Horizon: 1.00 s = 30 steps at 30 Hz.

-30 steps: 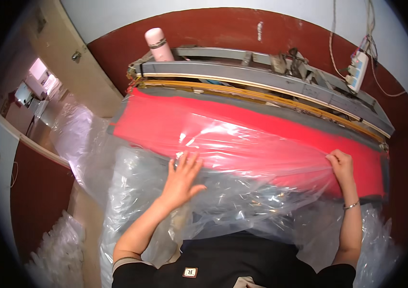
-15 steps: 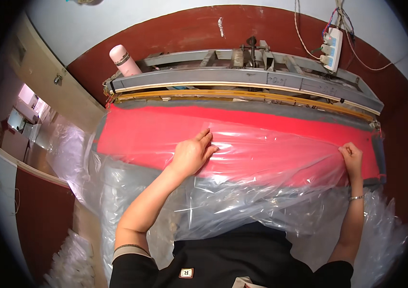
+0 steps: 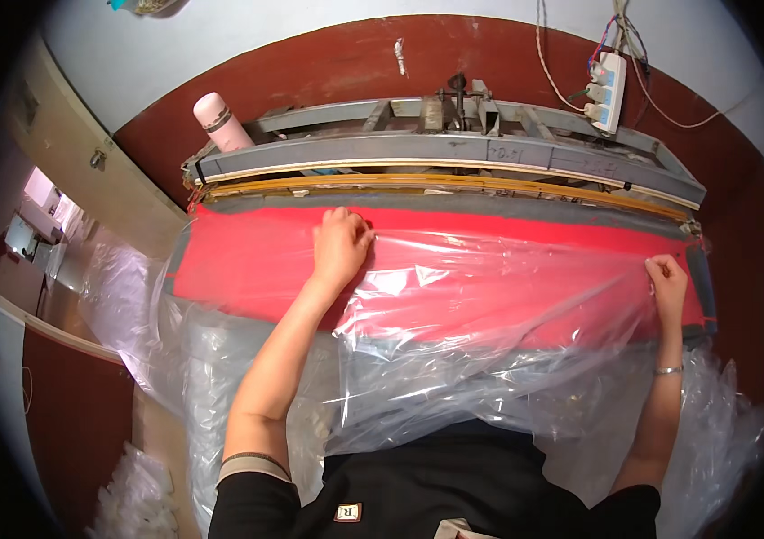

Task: The person positions and smooths large plastic bags over a heat sealing machine, aligning the edges to seal them by hand repeatedly.

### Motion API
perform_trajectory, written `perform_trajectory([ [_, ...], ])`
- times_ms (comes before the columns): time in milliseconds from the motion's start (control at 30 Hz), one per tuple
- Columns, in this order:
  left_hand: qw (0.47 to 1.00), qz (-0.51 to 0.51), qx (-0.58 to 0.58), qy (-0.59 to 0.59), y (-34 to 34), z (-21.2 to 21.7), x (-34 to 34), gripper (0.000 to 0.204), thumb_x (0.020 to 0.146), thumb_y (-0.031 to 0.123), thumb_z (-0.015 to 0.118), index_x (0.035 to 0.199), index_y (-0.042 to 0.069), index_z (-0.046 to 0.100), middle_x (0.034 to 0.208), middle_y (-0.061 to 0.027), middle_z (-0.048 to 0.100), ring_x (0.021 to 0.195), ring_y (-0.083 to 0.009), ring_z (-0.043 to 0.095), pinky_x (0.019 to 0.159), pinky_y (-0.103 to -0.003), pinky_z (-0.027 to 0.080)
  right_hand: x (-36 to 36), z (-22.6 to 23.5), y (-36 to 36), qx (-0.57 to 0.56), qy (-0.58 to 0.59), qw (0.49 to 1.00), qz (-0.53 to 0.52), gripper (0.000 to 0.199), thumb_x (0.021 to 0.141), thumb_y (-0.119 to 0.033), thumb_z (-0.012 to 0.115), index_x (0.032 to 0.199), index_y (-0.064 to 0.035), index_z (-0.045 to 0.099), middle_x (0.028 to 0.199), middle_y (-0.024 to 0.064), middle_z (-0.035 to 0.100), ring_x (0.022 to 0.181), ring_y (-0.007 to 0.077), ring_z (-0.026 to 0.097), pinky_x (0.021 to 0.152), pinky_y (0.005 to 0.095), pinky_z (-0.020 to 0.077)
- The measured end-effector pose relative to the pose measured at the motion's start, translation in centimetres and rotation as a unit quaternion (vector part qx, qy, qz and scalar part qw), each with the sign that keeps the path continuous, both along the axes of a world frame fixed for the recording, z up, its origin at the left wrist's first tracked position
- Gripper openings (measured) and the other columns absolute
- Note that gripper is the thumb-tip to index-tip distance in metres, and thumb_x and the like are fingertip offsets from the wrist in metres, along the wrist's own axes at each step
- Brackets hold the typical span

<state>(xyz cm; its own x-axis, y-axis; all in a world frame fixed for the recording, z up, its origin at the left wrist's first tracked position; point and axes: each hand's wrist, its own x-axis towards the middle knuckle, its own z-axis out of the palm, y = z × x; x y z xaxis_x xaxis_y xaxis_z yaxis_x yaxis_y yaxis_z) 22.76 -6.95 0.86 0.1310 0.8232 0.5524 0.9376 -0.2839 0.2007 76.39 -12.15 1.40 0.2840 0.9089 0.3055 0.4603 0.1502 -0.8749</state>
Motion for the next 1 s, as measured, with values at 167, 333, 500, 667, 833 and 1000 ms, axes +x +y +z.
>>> perform_trajectory([
  [167,0.902,0.072,0.024,-0.425,4.0,-1.9,-0.6,0.015,0.082,0.014,0.051,0.078,0.000,0.049,0.069,-0.0131,0.053,0.064,-0.0212,0.050,0.062,-0.033,0.042,-2.8,-2.5,5.7,0.012,0.089,0.996,0.004,0.008,0.081,-0.011,0.058,0.078,-0.0048,0.055,0.065,-0.0016,0.053,0.057,0.0039,0.046,0.050,0.0180,0.0369],
  [333,0.878,0.140,0.076,-0.452,8.7,-3.4,-2.2,0.016,0.082,0.014,0.051,0.075,-0.001,0.047,0.065,-0.0101,0.053,0.060,-0.0170,0.047,0.059,-0.031,0.042,-7.1,-4.9,12.6,0.097,0.074,0.989,-0.078,0.012,0.081,-0.012,0.059,0.078,-0.0027,0.053,0.061,-0.0003,0.052,0.055,0.0051,0.046,0.050,0.0206,0.0392],
  [500,0.864,0.136,0.088,-0.477,10.2,-3.8,-2.3,0.018,0.078,0.015,0.059,0.074,0.001,0.047,0.058,-0.0017,0.049,0.052,-0.0098,0.042,0.053,-0.024,0.039,-8.2,-4.7,14.4,0.141,0.029,0.979,-0.145,0.017,0.078,-0.013,0.063,0.075,-0.0026,0.050,0.055,-0.0014,0.050,0.048,0.0049,0.042,0.044,0.0218,0.0343],
  [667,0.880,0.186,0.098,-0.426,10.0,-3.3,-2.0,0.016,0.078,0.012,0.057,0.076,0.003,0.044,0.063,-0.0030,0.049,0.055,-0.0096,0.042,0.054,-0.024,0.039,-8.5,-3.6,13.7,0.133,0.029,0.981,-0.138,0.022,0.076,-0.012,0.064,0.069,-0.0039,0.045,0.052,-0.0017,0.046,0.045,0.0049,0.041,0.041,0.0216,0.0326],
  [833,0.813,0.145,0.131,-0.548,10.1,-3.6,-2.5,0.006,0.080,0.006,0.044,0.083,0.001,0.042,0.075,-0.0063,0.050,0.061,-0.0116,0.043,0.056,-0.025,0.039,-8.8,-2.9,12.8,0.091,0.101,0.987,-0.090,0.023,0.075,-0.005,0.057,0.060,-0.0056,0.040,0.049,-0.0030,0.042,0.043,0.0031,0.037,0.038,0.0220,0.0300],
  [1000,0.806,0.096,0.149,-0.565,9.1,-3.1,-4.2,0.009,0.082,0.008,0.043,0.083,-0.001,0.045,0.076,-0.0114,0.054,0.066,-0.0219,0.052,0.063,-0.031,0.042,-9.5,-2.2,12.5,0.101,0.037,0.989,-0.099,0.020,0.074,-0.006,0.059,0.061,-0.0051,0.043,0.051,-0.0030,0.042,0.045,0.0029,0.039,0.039,0.0215,0.0310],
])
